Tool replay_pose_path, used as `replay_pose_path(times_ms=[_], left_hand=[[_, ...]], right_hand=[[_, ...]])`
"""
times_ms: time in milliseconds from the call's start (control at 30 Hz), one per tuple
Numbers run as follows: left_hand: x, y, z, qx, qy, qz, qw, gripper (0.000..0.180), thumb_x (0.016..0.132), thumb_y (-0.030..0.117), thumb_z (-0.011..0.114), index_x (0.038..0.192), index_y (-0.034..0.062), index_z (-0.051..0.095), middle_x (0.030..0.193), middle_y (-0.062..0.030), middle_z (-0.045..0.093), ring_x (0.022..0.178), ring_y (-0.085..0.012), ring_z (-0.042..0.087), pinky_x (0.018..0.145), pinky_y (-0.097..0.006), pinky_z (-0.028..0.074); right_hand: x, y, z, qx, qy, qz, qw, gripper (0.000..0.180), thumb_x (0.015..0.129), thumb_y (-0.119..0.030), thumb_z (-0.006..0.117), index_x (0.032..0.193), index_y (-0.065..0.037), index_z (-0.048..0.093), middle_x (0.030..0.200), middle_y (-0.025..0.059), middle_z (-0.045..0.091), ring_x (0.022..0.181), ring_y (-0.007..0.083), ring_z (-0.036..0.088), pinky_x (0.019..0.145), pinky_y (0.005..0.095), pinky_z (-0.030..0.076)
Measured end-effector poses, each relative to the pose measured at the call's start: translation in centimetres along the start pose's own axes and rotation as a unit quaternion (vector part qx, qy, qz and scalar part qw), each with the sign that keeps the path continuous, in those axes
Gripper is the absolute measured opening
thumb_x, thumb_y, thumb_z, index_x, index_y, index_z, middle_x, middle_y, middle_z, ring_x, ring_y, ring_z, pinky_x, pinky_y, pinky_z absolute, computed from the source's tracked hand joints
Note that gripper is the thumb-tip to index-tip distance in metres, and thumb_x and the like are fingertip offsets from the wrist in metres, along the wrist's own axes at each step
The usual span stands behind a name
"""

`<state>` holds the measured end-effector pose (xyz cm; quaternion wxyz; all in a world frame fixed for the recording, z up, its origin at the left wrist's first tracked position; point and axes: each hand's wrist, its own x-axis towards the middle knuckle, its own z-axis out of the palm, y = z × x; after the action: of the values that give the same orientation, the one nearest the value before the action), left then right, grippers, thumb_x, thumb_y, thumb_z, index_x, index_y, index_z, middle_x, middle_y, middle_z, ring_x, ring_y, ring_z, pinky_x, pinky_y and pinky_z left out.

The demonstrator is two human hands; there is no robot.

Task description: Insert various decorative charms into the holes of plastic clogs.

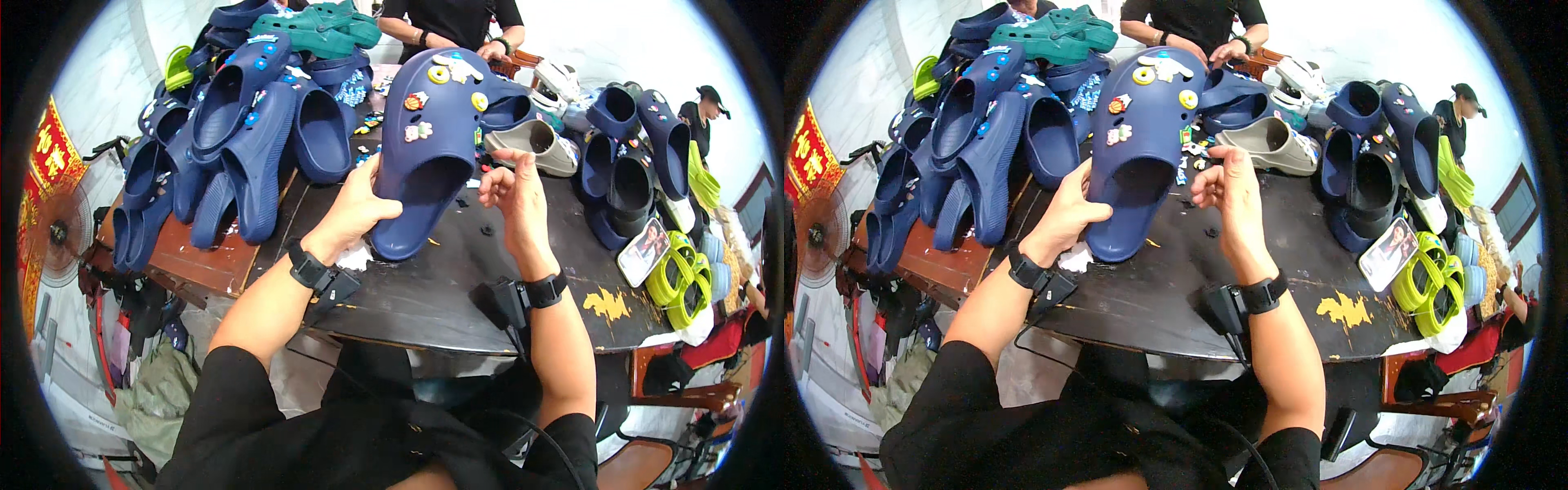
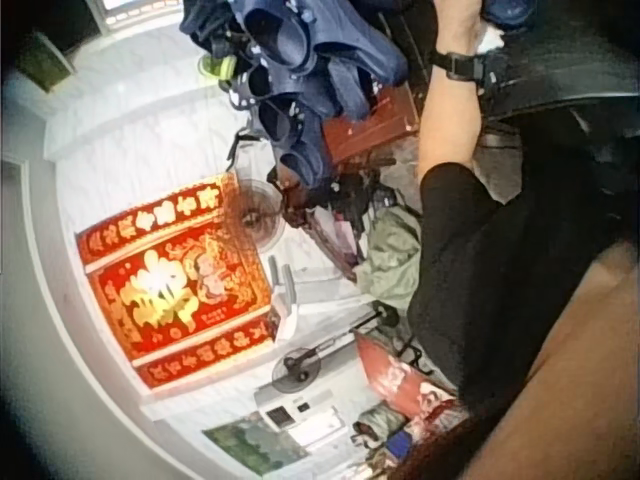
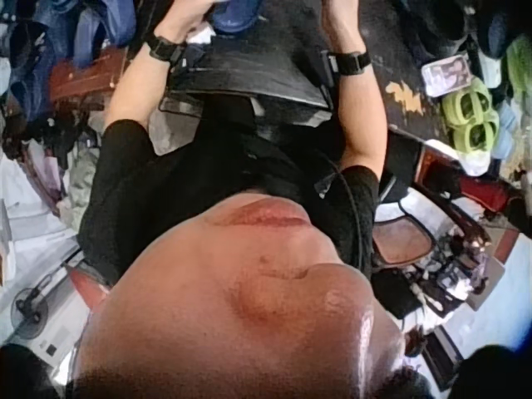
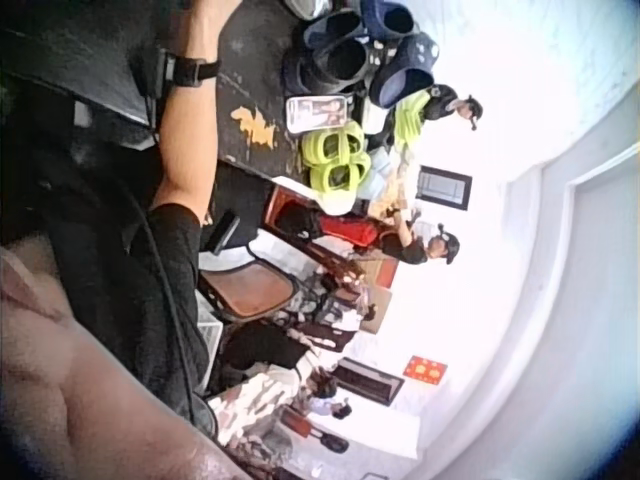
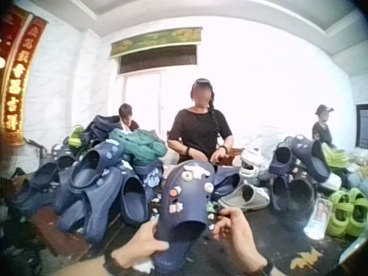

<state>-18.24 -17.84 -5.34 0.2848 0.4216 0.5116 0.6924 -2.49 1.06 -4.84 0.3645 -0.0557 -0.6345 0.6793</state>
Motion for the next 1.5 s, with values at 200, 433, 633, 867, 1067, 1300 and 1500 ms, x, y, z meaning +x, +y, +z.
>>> replay_pose_path(times_ms=[200,433,633,867,1067,1300,1500], left_hand=[[0.1,0.5,-0.5,0.255,0.053,0.109,0.959,0.071,0.062,0.003,0.067,0.130,-0.0050,0.051,0.114,-0.0146,0.064,0.107,-0.0220,0.061,0.098,-0.032,0.046],[-0.5,1.1,0.4,0.332,0.035,0.074,0.940,0.072,0.061,0.003,0.068,0.129,-0.0091,0.049,0.111,-0.0142,0.063,0.105,-0.0167,0.057,0.097,-0.028,0.043],[-0.4,0.8,0.0,0.326,0.007,0.089,0.941,0.070,0.064,0.004,0.068,0.130,-0.0073,0.050,0.110,-0.0118,0.064,0.103,-0.0156,0.057,0.096,-0.029,0.043],[0.1,-0.3,-0.4,0.181,-0.020,0.077,0.980,0.070,0.064,0.001,0.066,0.132,-0.0038,0.050,0.123,-0.0091,0.060,0.114,-0.0175,0.055,0.103,-0.032,0.040],[-0.3,-0.2,-0.1,0.154,0.011,0.087,0.984,0.068,0.063,0.004,0.065,0.129,-0.0071,0.053,0.121,-0.0104,0.063,0.110,-0.0187,0.059,0.099,-0.032,0.045],[-0.1,0.0,0.6,0.138,-0.006,0.067,0.988,0.066,0.064,0.008,0.062,0.128,-0.0050,0.054,0.118,-0.0094,0.064,0.110,-0.0206,0.060,0.099,-0.032,0.045],[0.0,-0.7,-0.5,0.027,0.071,-0.093,0.993,0.045,0.070,0.009,0.051,0.113,-0.0041,0.061,0.097,-0.0115,0.067,0.084,-0.0191,0.067,0.078,-0.031,0.055]], right_hand=[[-0.1,0.4,0.1,-0.008,-0.004,0.010,1.000,0.054,0.103,-0.055,0.037,0.120,-0.005,0.048,0.076,0.0053,0.061,0.065,0.0094,0.056,0.061,0.0235,0.044],[-0.1,0.6,0.5,0.021,0.006,0.020,1.000,0.043,0.101,-0.051,0.047,0.107,-0.009,0.049,0.070,-0.0012,0.050,0.059,0.0075,0.049,0.053,0.0230,0.042],[-0.6,0.1,0.8,0.054,-0.005,0.068,0.996,0.033,0.096,-0.040,0.062,0.096,-0.011,0.046,0.066,-0.0028,0.046,0.055,0.0077,0.047,0.051,0.0232,0.042],[-0.7,-0.4,1.3,0.127,-0.036,0.058,0.990,0.025,0.101,-0.032,0.056,0.097,-0.012,0.041,0.072,0.0013,0.049,0.063,0.0113,0.052,0.057,0.0253,0.044],[-0.3,0.9,1.1,0.157,-0.056,0.022,0.986,0.020,0.102,-0.026,0.054,0.103,-0.013,0.040,0.071,0.0021,0.052,0.061,0.0117,0.053,0.054,0.0251,0.044],[0.0,1.1,0.9,0.150,-0.067,-0.021,0.986,0.017,0.101,-0.022,0.054,0.101,-0.011,0.041,0.069,0.0040,0.058,0.060,0.0131,0.059,0.055,0.0252,0.048],[0.1,0.6,1.8,0.102,-0.056,-0.036,0.993,0.008,0.100,-0.010,0.048,0.095,-0.010,0.041,0.081,0.0041,0.059,0.067,0.0115,0.061,0.057,0.0227,0.047]])
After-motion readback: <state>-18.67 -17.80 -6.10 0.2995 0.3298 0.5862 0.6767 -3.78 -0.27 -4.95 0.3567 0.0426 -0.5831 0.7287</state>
